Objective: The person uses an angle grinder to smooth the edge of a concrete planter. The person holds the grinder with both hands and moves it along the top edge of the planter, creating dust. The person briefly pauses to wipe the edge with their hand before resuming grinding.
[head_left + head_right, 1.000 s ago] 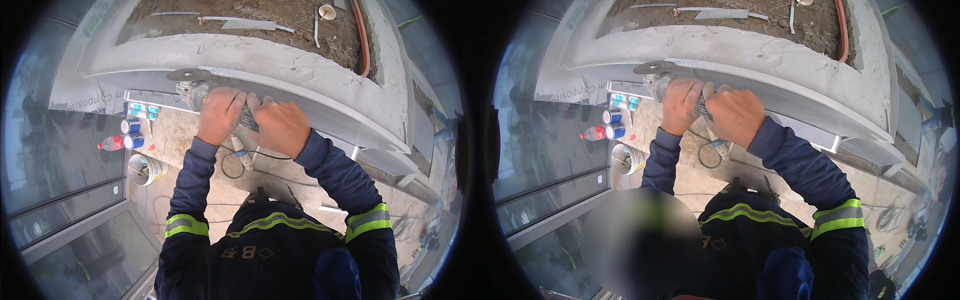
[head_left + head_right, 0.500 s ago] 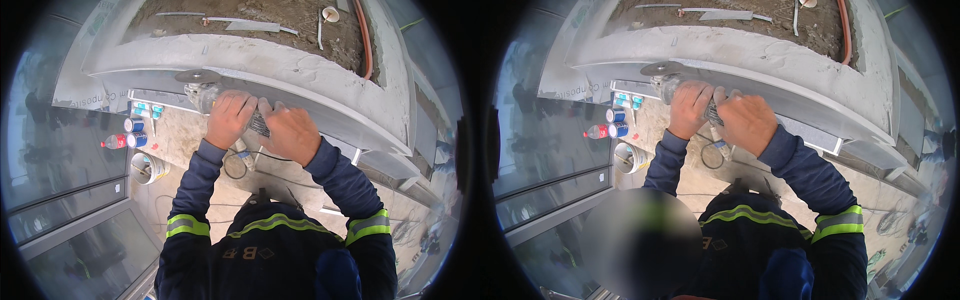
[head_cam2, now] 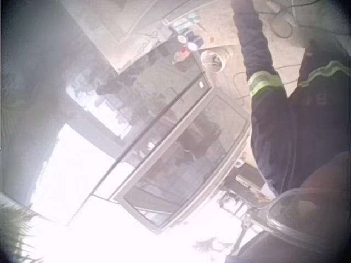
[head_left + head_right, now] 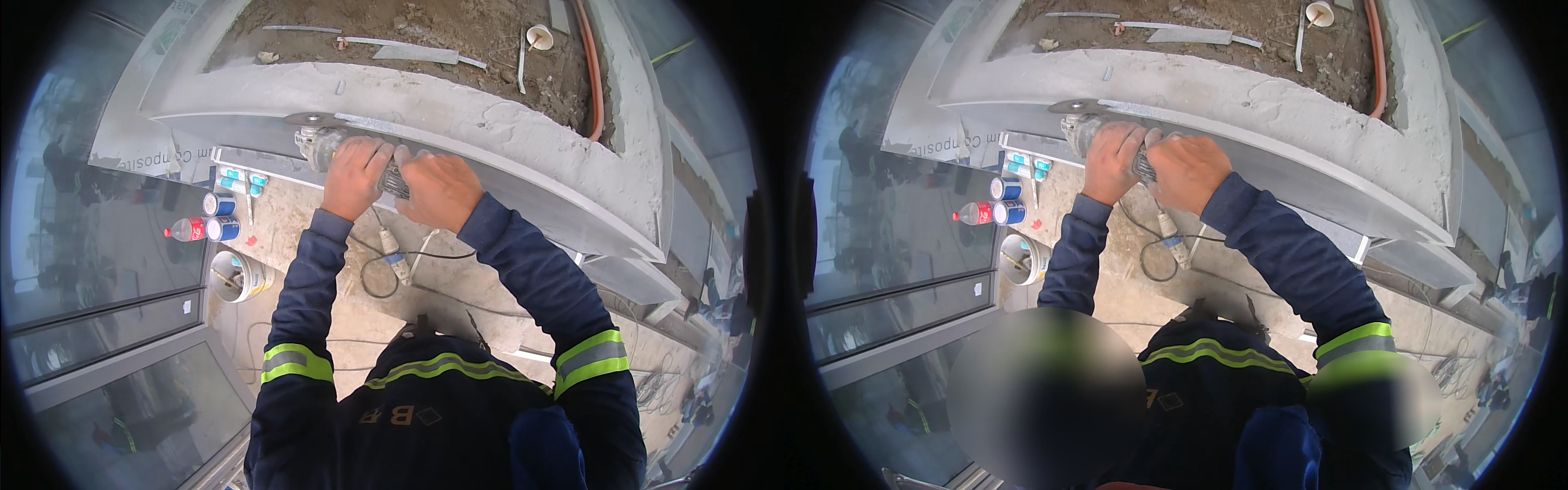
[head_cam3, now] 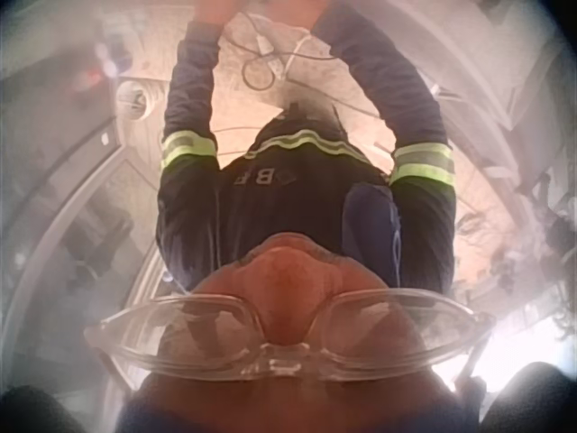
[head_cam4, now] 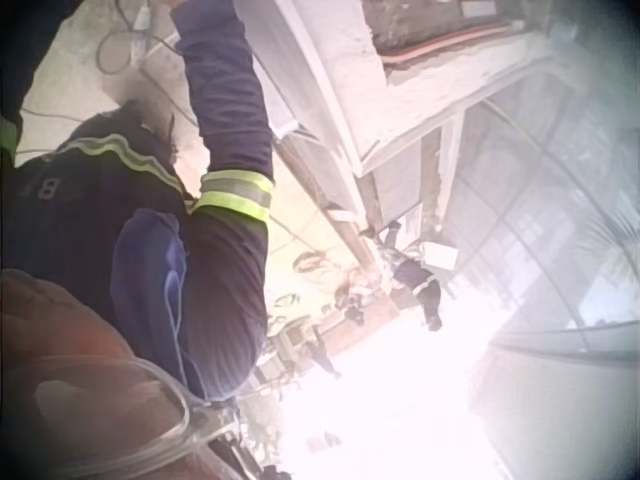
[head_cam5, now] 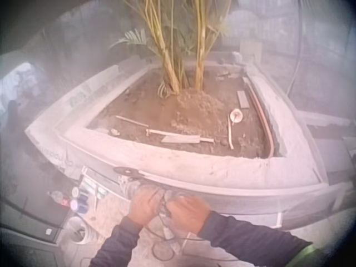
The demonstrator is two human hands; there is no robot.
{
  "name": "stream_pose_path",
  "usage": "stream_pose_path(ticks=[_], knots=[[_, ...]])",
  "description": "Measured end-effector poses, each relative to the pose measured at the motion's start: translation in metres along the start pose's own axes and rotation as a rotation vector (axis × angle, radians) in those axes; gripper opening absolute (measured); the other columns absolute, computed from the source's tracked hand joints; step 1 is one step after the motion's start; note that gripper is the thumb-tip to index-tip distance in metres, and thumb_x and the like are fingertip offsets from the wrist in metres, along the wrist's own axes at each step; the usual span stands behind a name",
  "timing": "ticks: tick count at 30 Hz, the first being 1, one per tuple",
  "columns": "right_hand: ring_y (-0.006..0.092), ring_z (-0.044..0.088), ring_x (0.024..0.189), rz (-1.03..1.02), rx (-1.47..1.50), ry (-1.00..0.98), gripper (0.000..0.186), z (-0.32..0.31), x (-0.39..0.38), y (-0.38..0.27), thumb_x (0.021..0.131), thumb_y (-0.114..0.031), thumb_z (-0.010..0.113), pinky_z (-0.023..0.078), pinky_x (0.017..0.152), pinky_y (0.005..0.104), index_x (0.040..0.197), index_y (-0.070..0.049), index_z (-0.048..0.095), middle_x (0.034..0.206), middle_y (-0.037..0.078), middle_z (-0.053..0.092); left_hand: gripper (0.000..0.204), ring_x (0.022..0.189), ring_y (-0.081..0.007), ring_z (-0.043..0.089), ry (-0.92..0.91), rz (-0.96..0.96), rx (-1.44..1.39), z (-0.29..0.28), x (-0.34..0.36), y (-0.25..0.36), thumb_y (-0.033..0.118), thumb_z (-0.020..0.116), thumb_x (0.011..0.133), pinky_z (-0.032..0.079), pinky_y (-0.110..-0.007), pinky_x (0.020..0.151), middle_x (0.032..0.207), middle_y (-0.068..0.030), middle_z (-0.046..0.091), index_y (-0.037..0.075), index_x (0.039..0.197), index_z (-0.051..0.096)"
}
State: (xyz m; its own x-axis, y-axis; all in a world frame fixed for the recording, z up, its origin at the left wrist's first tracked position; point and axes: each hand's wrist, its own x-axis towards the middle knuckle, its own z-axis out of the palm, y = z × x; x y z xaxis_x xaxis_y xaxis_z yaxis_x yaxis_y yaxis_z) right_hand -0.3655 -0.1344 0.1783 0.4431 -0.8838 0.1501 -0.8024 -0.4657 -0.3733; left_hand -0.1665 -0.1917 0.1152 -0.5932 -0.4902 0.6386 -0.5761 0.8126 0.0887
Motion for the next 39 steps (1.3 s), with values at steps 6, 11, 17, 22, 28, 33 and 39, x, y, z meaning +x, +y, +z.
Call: stream_pose_path(ticks=[6, 11, 17, 22, 28, 33, 39], knots=[[0.0409, 0.073, 0.082, 0.122, -0.039, -0.137, 0.070, -0.036, -0.035, -0.013, 0.080, -0.028, 0.082, 0.058, 0.072, 0.0482, 0.131, 0.010, 0.054, 0.089, 0.024, 0.071, 0.041, 0.104, -0.0299, 0.066, 0.027, 0.022, -0.047, -0.008, 0.009, 0.043, 0.007, 0.071, 0.076, 0.054, -0.045, 0.095, 0.112, -0.0083, 0.065, 0.007, 0.117, 0.065], [0.0424, 0.072, 0.080, 0.129, -0.062, -0.141, 0.071, -0.037, -0.045, -0.007, 0.079, -0.029, 0.083, 0.058, 0.072, 0.0492, 0.132, 0.008, 0.054, 0.088, 0.024, 0.070, 0.039, 0.104, -0.0288, 0.066, 0.038, 0.022, -0.041, -0.003, 0.010, 0.052, 0.010, 0.070, 0.078, 0.054, -0.044, 0.095, 0.112, -0.0080, 0.064, 0.008, 0.117, 0.065], [0.0430, 0.072, 0.079, 0.062, -0.027, -0.104, 0.064, -0.012, -0.014, 0.001, 0.079, -0.029, 0.081, 0.058, 0.073, 0.0495, 0.125, 0.008, 0.057, 0.086, 0.025, 0.070, 0.040, 0.104, -0.0307, 0.066, 0.003, 0.011, -0.005, 0.001, 0.002, 0.016, 0.007, 0.070, 0.078, 0.053, -0.045, 0.095, 0.112, -0.0088, 0.065, 0.007, 0.118, 0.065], [0.0432, 0.073, 0.080, 0.034, -0.009, -0.105, 0.062, -0.002, 0.002, 0.007, 0.081, -0.031, 0.082, 0.059, 0.074, 0.0498, 0.123, 0.008, 0.057, 0.086, 0.026, 0.071, 0.040, 0.105, -0.0315, 0.066, -0.010, 0.009, 0.006, 0.002, 0.000, 0.002, 0.006, 0.070, 0.078, 0.053, -0.046, 0.095, 0.112, -0.0096, 0.065, 0.008, 0.118, 0.065], [0.0388, 0.074, 0.079, 0.089, -0.068, -0.106, 0.068, -0.034, -0.040, -0.004, 0.079, -0.028, 0.084, 0.059, 0.070, 0.0460, 0.126, 0.012, 0.057, 0.085, 0.024, 0.072, 0.039, 0.105, -0.0291, 0.065, 0.009, 0.032, -0.011, -0.006, 0.011, 0.048, 0.010, 0.069, 0.079, 0.053, -0.044, 0.096, 0.111, -0.0085, 0.063, 0.008, 0.118, 0.064], [0.0387, 0.074, 0.077, 0.082, -0.079, -0.106, 0.068, -0.037, -0.043, -0.004, 0.079, -0.030, 0.083, 0.059, 0.068, 0.0458, 0.127, 0.012, 0.057, 0.084, 0.023, 0.071, 0.039, 0.105, -0.0283, 0.065, 0.033, 0.029, -0.020, -0.002, 0.011, 0.051, 0.012, 0.068, 0.079, 0.053, -0.043, 0.096, 0.111, -0.0082, 0.062, 0.008, 0.118, 0.064], [0.0446, 0.072, 0.080, 0.070, -0.003, -0.072, 0.064, -0.007, -0.013, 0.007, 0.080, -0.032, 0.082, 0.058, 0.070, 0.0513, 0.123, 0.008, 0.057, 0.084, 0.027, 0.071, 0.040, 0.106, -0.0305, 0.065, -0.001, 0.024, 0.009, 0.002, 0.003, 0.015, 0.009, 0.069, 0.079, 0.053, -0.045, 0.096, 0.111, -0.0093, 0.064, 0.007, 0.118, 0.064]])
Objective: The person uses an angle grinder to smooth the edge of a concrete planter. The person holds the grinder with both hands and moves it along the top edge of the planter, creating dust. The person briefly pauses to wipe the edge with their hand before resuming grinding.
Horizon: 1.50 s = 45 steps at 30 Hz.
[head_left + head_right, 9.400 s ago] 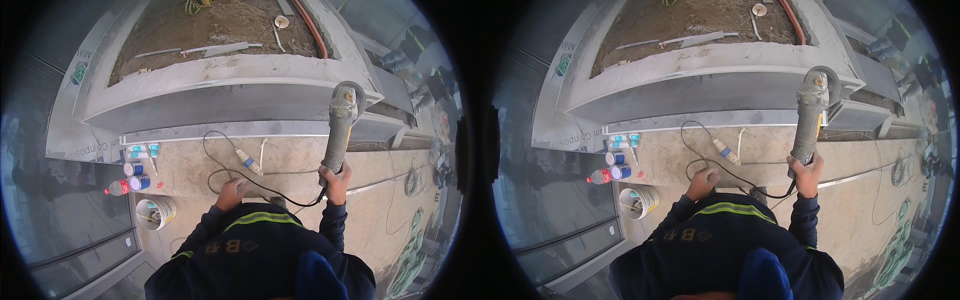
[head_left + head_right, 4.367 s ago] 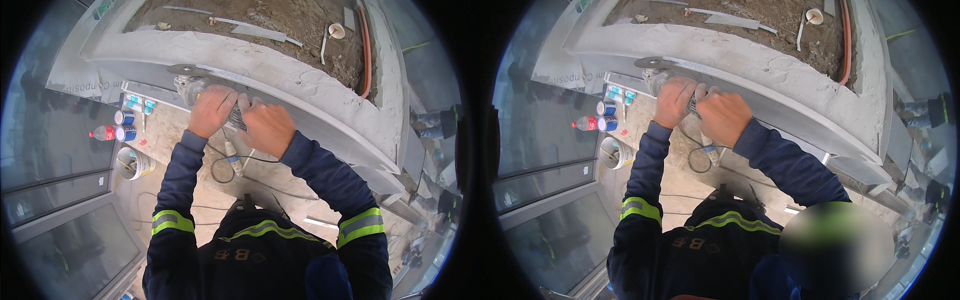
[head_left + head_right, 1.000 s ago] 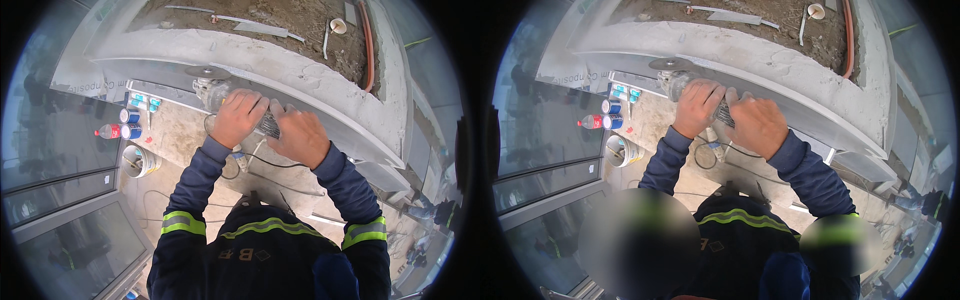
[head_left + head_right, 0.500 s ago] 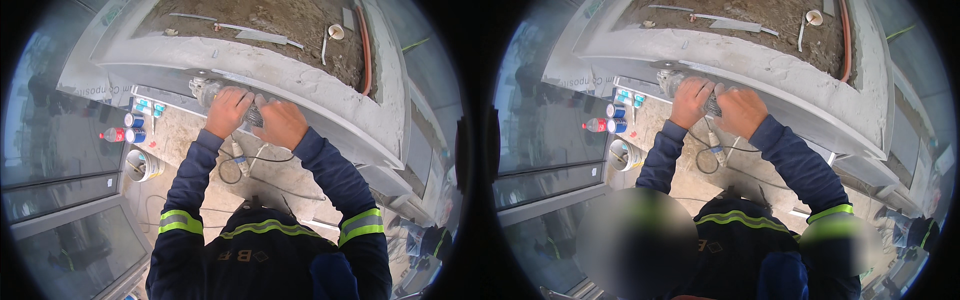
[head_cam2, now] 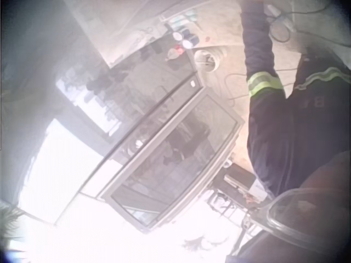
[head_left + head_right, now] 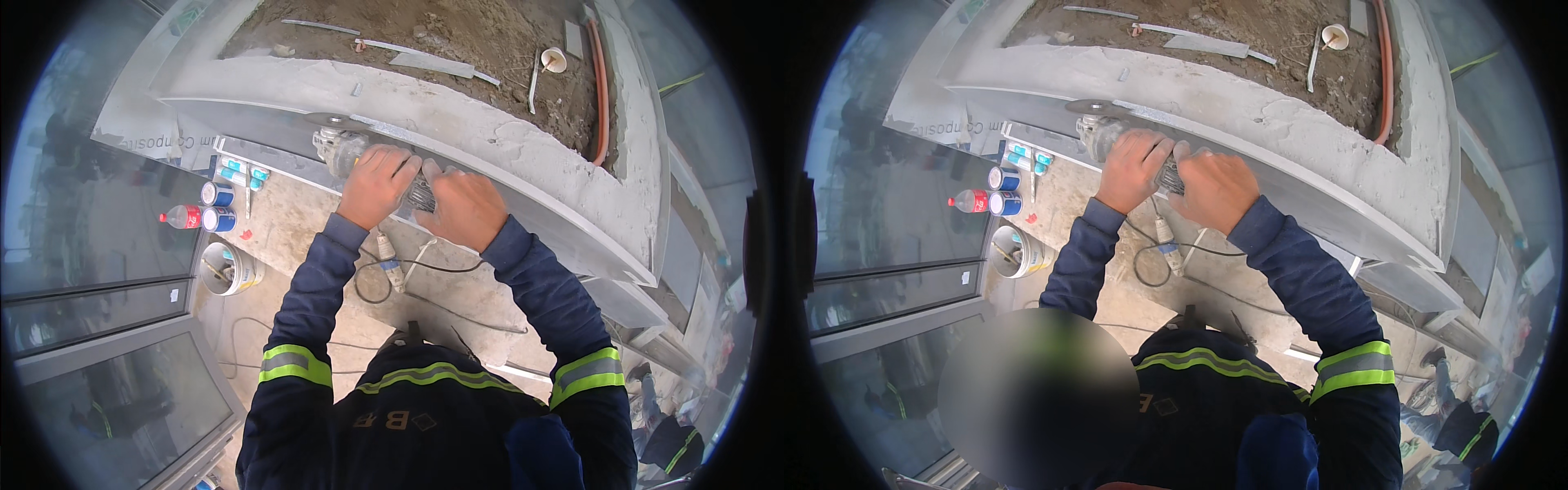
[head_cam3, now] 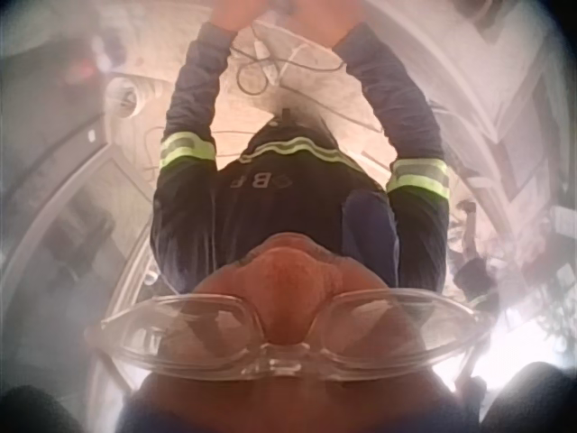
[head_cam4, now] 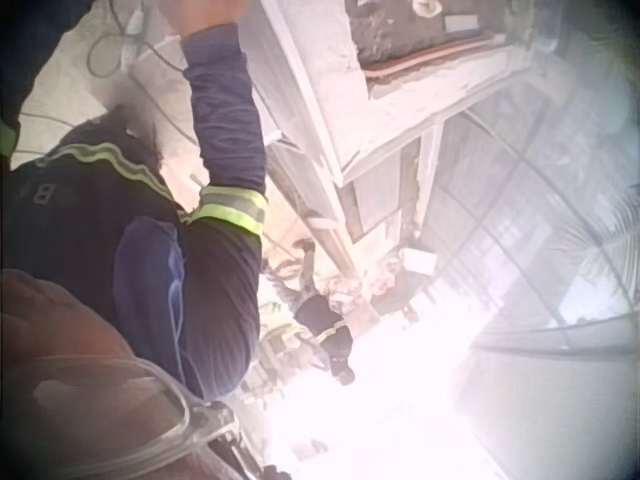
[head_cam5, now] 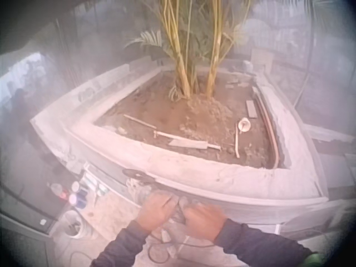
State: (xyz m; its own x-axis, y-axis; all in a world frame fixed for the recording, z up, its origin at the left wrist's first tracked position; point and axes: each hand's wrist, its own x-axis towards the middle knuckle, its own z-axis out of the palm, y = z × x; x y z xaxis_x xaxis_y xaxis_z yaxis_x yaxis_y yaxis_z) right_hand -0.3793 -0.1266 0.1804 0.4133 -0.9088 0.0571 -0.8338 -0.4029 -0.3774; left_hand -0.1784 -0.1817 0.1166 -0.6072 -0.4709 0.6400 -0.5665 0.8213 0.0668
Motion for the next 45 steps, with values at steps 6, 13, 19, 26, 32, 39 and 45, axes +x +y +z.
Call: stream_pose_path(ticks=[6, 13, 19, 26, 32, 39, 45], knots=[[0.0450, 0.072, 0.082, 0.001, 0.010, -0.025, 0.065, 0.001, 0.008, -0.004, 0.080, -0.032, 0.081, 0.058, 0.073, 0.0517, 0.124, 0.009, 0.057, 0.085, 0.027, 0.071, 0.039, 0.106, -0.0311, 0.065, -0.030, -0.026, -0.020, -0.003, -0.002, -0.007, 0.007, 0.069, 0.078, 0.052, -0.045, 0.095, 0.111, -0.0093, 0.065, 0.007, 0.117, 0.065], [0.0403, 0.074, 0.078, 0.064, -0.073, -0.029, 0.064, -0.032, -0.036, -0.012, 0.079, -0.029, 0.082, 0.059, 0.070, 0.0472, 0.123, 0.011, 0.058, 0.084, 0.024, 0.071, 0.038, 0.103, -0.0273, 0.065, 0.056, 0.029, -0.016, -0.006, 0.012, 0.039, 0.013, 0.070, 0.079, 0.053, -0.041, 0.095, 0.109, -0.0068, 0.062, 0.008, 0.116, 0.065], [0.0454, 0.072, 0.081, 0.038, -0.012, -0.041, 0.067, -0.014, -0.014, -0.004, 0.080, -0.032, 0.082, 0.058, 0.071, 0.0514, 0.128, 0.009, 0.057, 0.086, 0.027, 0.071, 0.038, 0.102, -0.0286, 0.066, 0.024, 0.007, 0.001, 0.000, 0.003, 0.014, 0.012, 0.070, 0.079, 0.053, -0.042, 0.095, 0.109, -0.0079, 0.063, 0.008, 0.116, 0.065], [0.0452, 0.072, 0.082, 0.007, 0.025, -0.006, 0.065, 0.003, 0.007, 0.000, 0.080, -0.033, 0.083, 0.058, 0.074, 0.0516, 0.123, 0.008, 0.057, 0.085, 0.027, 0.071, 0.039, 0.104, -0.0306, 0.066, -0.030, 0.000, 0.002, -0.001, -0.001, -0.009, 0.012, 0.069, 0.079, 0.053, -0.045, 0.096, 0.110, -0.0095, 0.065, 0.008, 0.118, 0.065], [0.0415, 0.073, 0.079, 0.089, -0.043, -0.073, 0.061, -0.035, -0.038, -0.008, 0.081, -0.031, 0.081, 0.058, 0.070, 0.0496, 0.122, 0.007, 0.058, 0.085, 0.025, 0.071, 0.036, 0.103, -0.0272, 0.065, 0.008, 0.025, -0.004, -0.007, 0.015, 0.042, 0.014, 0.068, 0.081, 0.053, -0.043, 0.096, 0.107, -0.0070, 0.062, 0.009, 0.117, 0.065], [0.0439, 0.072, 0.080, 0.054, -0.037, -0.070, 0.065, -0.028, -0.033, 0.001, 0.080, -0.033, 0.082, 0.058, 0.071, 0.0511, 0.124, 0.008, 0.057, 0.085, 0.026, 0.071, 0.038, 0.104, -0.0270, 0.065, 0.018, 0.012, -0.007, -0.002, 0.013, 0.037, 0.012, 0.069, 0.080, 0.053, -0.042, 0.096, 0.109, -0.0068, 0.063, 0.009, 0.118, 0.065], [0.0443, 0.072, 0.081, 0.005, 0.017, -0.022, 0.060, -0.004, 0.001, 0.001, 0.080, -0.032, 0.081, 0.058, 0.074, 0.0514, 0.119, 0.009, 0.058, 0.085, 0.026, 0.071, 0.043, 0.105, -0.0304, 0.065, -0.014, 0.007, -0.005, 0.003, 0.004, -0.002, 0.006, 0.071, 0.076, 0.052, -0.044, 0.095, 0.111, -0.0087, 0.064, 0.007, 0.118, 0.065]])
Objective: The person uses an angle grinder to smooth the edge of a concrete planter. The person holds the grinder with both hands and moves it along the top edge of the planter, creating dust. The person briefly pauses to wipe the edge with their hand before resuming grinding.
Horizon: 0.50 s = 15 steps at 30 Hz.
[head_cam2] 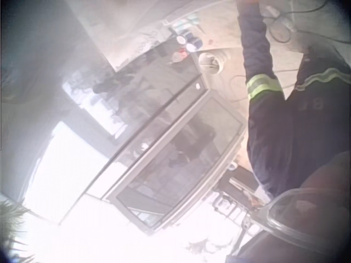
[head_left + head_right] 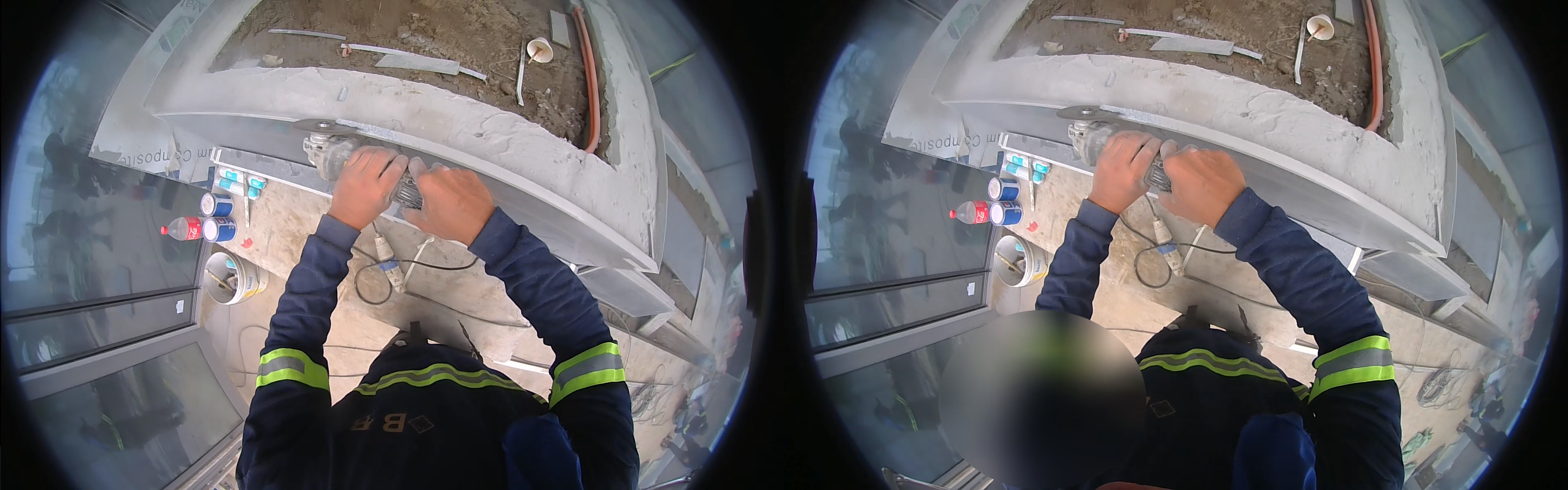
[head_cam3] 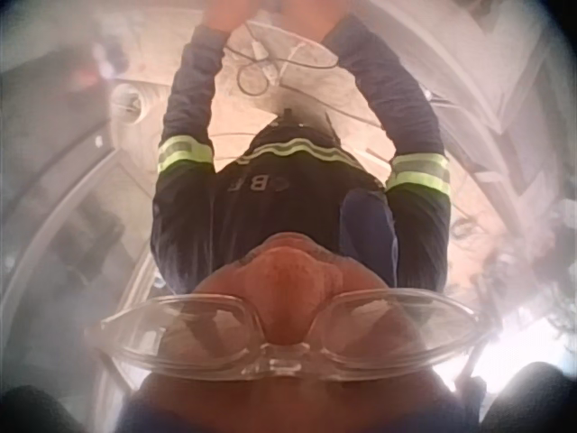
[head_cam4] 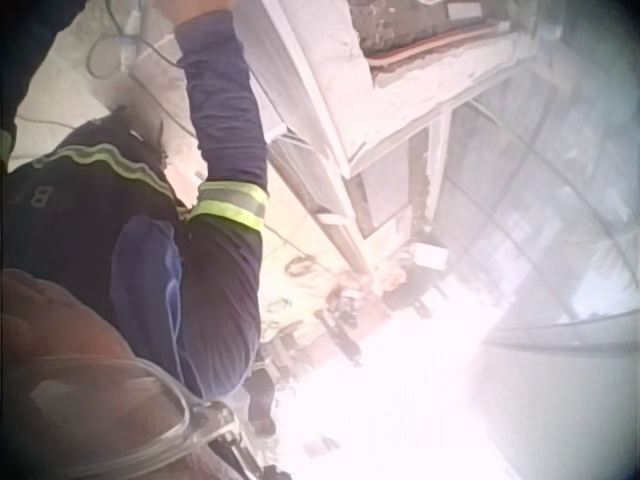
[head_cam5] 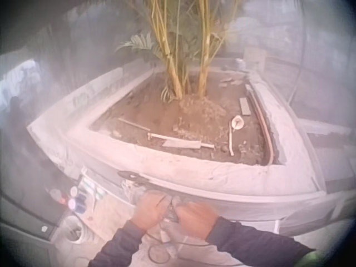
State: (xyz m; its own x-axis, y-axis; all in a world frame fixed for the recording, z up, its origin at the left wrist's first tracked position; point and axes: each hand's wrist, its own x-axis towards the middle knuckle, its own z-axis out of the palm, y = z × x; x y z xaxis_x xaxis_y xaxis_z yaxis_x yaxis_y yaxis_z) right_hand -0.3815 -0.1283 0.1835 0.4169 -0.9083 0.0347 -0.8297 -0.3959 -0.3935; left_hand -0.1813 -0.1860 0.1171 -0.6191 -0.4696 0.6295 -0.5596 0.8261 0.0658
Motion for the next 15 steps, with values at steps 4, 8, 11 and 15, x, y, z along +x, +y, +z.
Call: stream_pose_path(ticks=[4, 8, 11, 15], knots=[[0.0445, 0.073, 0.082, -0.009, 0.017, -0.014, 0.061, 0.005, 0.008, 0.000, 0.081, -0.031, 0.081, 0.058, 0.075, 0.0508, 0.119, 0.009, 0.058, 0.085, 0.027, 0.072, 0.043, 0.104, -0.0316, 0.065, -0.026, -0.012, 0.001, -0.001, -0.004, -0.007, 0.005, 0.072, 0.075, 0.052, -0.045, 0.094, 0.112, -0.0088, 0.065, 0.007, 0.118, 0.065], [0.0439, 0.073, 0.081, 0.025, -0.018, -0.017, 0.060, -0.010, -0.017, -0.008, 0.080, -0.031, 0.082, 0.059, 0.073, 0.0503, 0.119, 0.009, 0.058, 0.085, 0.026, 0.071, 0.040, 0.103, -0.0294, 0.065, 0.002, 0.006, -0.020, -0.009, 0.000, 0.018, 0.009, 0.071, 0.077, 0.052, -0.043, 0.093, 0.109, -0.0078, 0.063, 0.008, 0.116, 0.065], [0.0412, 0.073, 0.080, 0.060, -0.064, -0.010, 0.056, -0.028, -0.040, -0.013, 0.079, -0.027, 0.081, 0.059, 0.070, 0.0481, 0.116, 0.008, 0.058, 0.085, 0.024, 0.071, 0.038, 0.101, -0.0275, 0.065, 0.037, 0.022, -0.028, -0.012, 0.012, 0.043, 0.011, 0.070, 0.078, 0.052, -0.042, 0.094, 0.106, -0.0070, 0.062, 0.008, 0.116, 0.065], [0.0410, 0.073, 0.079, 0.081, -0.082, -0.012, 0.057, -0.031, -0.043, -0.014, 0.078, -0.027, 0.081, 0.058, 0.069, 0.0480, 0.116, 0.008, 0.059, 0.083, 0.024, 0.071, 0.037, 0.100, -0.0265, 0.065, 0.050, 0.026, -0.027, -0.009, 0.011, 0.047, 0.013, 0.069, 0.079, 0.053, -0.041, 0.094, 0.106, -0.0066, 0.061, 0.008, 0.115, 0.065]])
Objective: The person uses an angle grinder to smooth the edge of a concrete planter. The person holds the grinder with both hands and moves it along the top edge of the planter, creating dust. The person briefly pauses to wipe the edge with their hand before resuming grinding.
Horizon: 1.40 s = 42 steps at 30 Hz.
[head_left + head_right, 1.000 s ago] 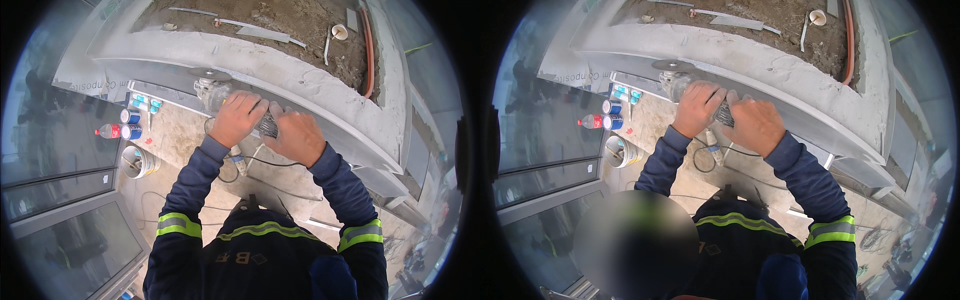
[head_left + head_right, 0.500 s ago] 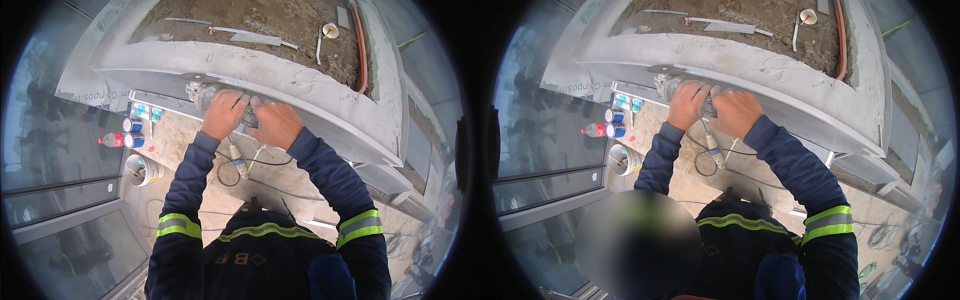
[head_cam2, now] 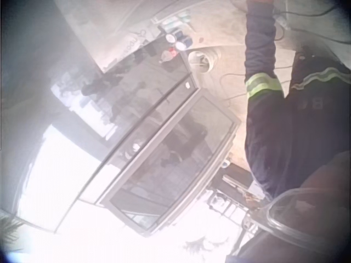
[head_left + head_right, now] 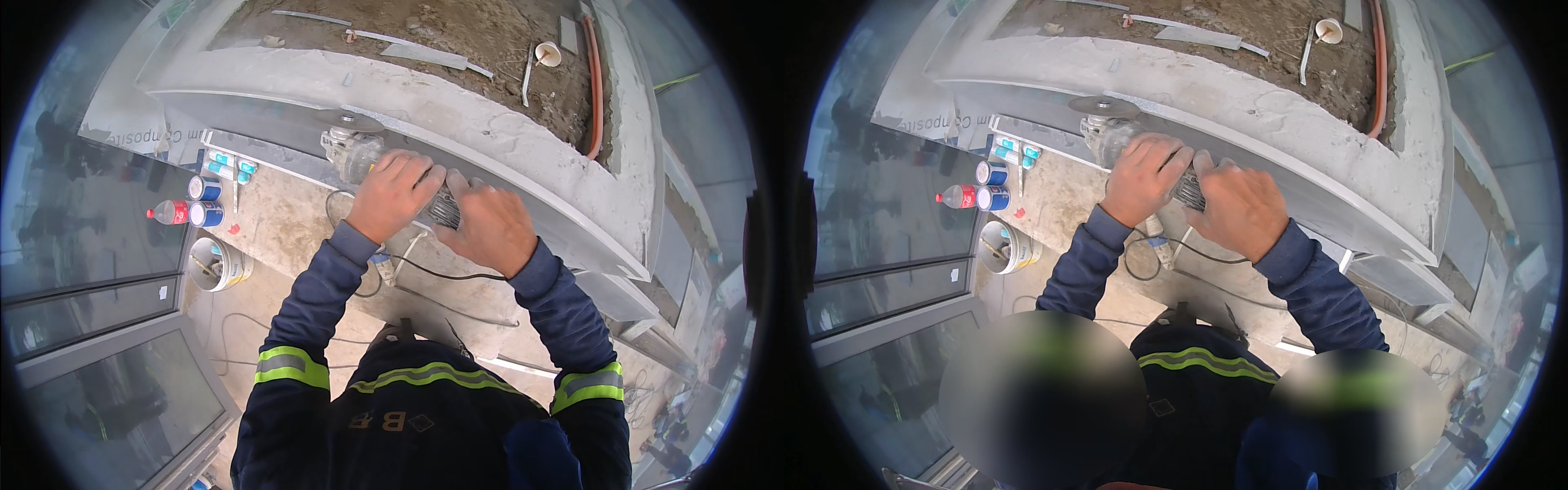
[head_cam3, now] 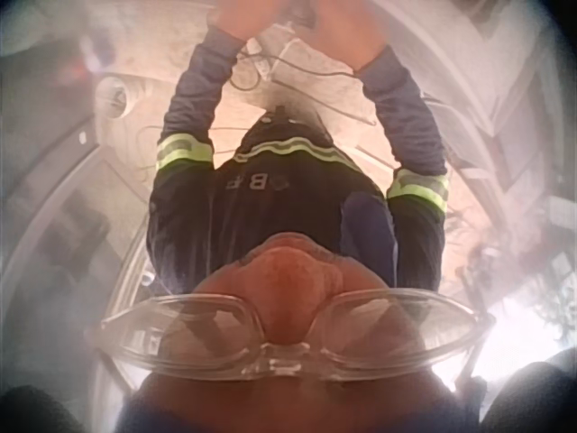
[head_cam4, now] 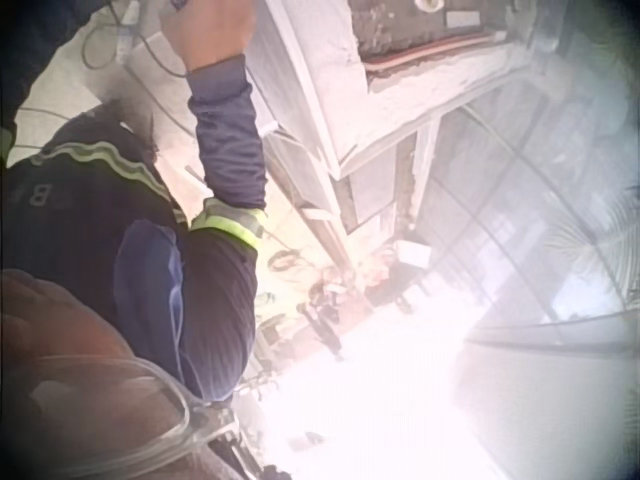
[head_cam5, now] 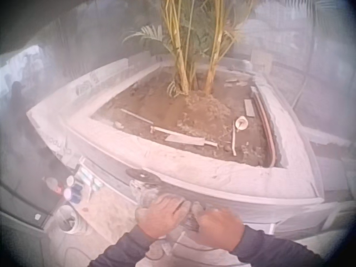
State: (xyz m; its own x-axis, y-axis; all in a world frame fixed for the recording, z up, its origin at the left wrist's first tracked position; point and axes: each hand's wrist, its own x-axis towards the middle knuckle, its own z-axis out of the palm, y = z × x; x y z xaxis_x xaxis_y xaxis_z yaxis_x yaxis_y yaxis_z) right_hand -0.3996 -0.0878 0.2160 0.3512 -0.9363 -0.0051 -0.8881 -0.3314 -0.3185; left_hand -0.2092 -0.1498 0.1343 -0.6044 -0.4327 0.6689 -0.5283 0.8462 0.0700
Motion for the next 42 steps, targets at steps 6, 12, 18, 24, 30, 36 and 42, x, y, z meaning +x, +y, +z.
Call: stream_pose_path(ticks=[6, 12, 18, 24, 30, 36, 42], knots=[[0.0442, 0.072, 0.081, -0.067, 0.067, 0.013, 0.060, 0.024, 0.033, 0.007, 0.079, -0.033, 0.082, 0.058, 0.072, 0.0510, 0.116, 0.009, 0.060, 0.083, 0.027, 0.071, 0.040, 0.104, -0.0290, 0.065, -0.043, -0.018, 0.016, 0.004, -0.011, -0.034, 0.008, 0.070, 0.078, 0.052, -0.044, 0.096, 0.110, -0.0084, 0.063, 0.008, 0.117, 0.065], [0.0420, 0.073, 0.082, -0.047, 0.016, 0.001, 0.054, 0.032, 0.045, 0.000, 0.078, -0.027, 0.082, 0.058, 0.071, 0.0510, 0.112, 0.006, 0.057, 0.087, 0.024, 0.071, 0.043, 0.105, -0.0321, 0.065, -0.064, -0.040, -0.006, 0.008, -0.018, -0.049, 0.004, 0.071, 0.076, 0.051, -0.045, 0.097, 0.111, -0.0105, 0.064, 0.008, 0.118, 0.065], [0.0315, 0.073, 0.077, -0.116, -0.310, 0.237, 0.045, 0.052, 0.033, -0.007, 0.075, -0.012, 0.075, 0.059, 0.065, 0.0422, 0.114, 0.006, 0.059, 0.091, 0.016, 0.068, 0.042, 0.106, -0.0317, 0.065, -0.036, -0.038, -0.019, 0.011, -0.017, -0.045, 0.004, 0.071, 0.076, 0.050, -0.045, 0.097, 0.111, -0.0105, 0.064, 0.007, 0.119, 0.066], [0.0266, 0.072, 0.076, -0.095, -0.361, 0.288, 0.042, 0.059, 0.038, -0.011, 0.077, -0.011, 0.073, 0.059, 0.063, 0.0364, 0.113, 0.006, 0.060, 0.090, 0.015, 0.067, 0.041, 0.105, -0.0307, 0.065, -0.027, -0.028, 0.001, 0.013, -0.018, -0.047, 0.007, 0.070, 0.078, 0.051, -0.045, 0.096, 0.111, -0.0099, 0.065, 0.007, 0.119, 0.067], [0.0322, 0.074, 0.074, -0.112, -0.334, 0.221, 0.040, 0.050, 0.037, -0.012, 0.079, -0.008, 0.069, 0.060, 0.062, 0.0393, 0.115, 0.006, 0.058, 0.087, 0.019, 0.069, 0.037, 0.104, -0.0299, 0.065, -0.017, -0.042, 0.006, 0.012, -0.019, -0.042, 0.010, 0.067, 0.082, 0.051, -0.044, 0.097, 0.110, -0.0085, 0.065, 0.007, 0.118, 0.067], [0.0274, 0.073, 0.075, -0.100, -0.399, 0.218, 0.041, 0.041, 0.019, -0.011, 0.075, -0.008, 0.075, 0.059, 0.062, 0.0347, 0.110, 0.005, 0.059, 0.087, 0.015, 0.067, 0.033, 0.102, -0.0276, 0.065, 0.037, -0.019, 0.010, 0.004, -0.010, -0.021, 0.014, 0.066, 0.083, 0.052, -0.043, 0.096, 0.108, -0.0069, 0.065, 0.007, 0.116, 0.067], [0.0338, 0.074, 0.080, -0.039, -0.373, 0.127, 0.041, 0.028, -0.001, -0.008, 0.076, -0.007, 0.074, 0.060, 0.064, 0.0421, 0.111, 0.004, 0.055, 0.089, 0.020, 0.067, 0.027, 0.099, -0.0252, 0.064, 0.056, 0.002, 0.025, 0.004, -0.003, -0.001, 0.015, 0.066, 0.084, 0.053, -0.041, 0.095, 0.102, -0.0059, 0.063, 0.008, 0.110, 0.066]])
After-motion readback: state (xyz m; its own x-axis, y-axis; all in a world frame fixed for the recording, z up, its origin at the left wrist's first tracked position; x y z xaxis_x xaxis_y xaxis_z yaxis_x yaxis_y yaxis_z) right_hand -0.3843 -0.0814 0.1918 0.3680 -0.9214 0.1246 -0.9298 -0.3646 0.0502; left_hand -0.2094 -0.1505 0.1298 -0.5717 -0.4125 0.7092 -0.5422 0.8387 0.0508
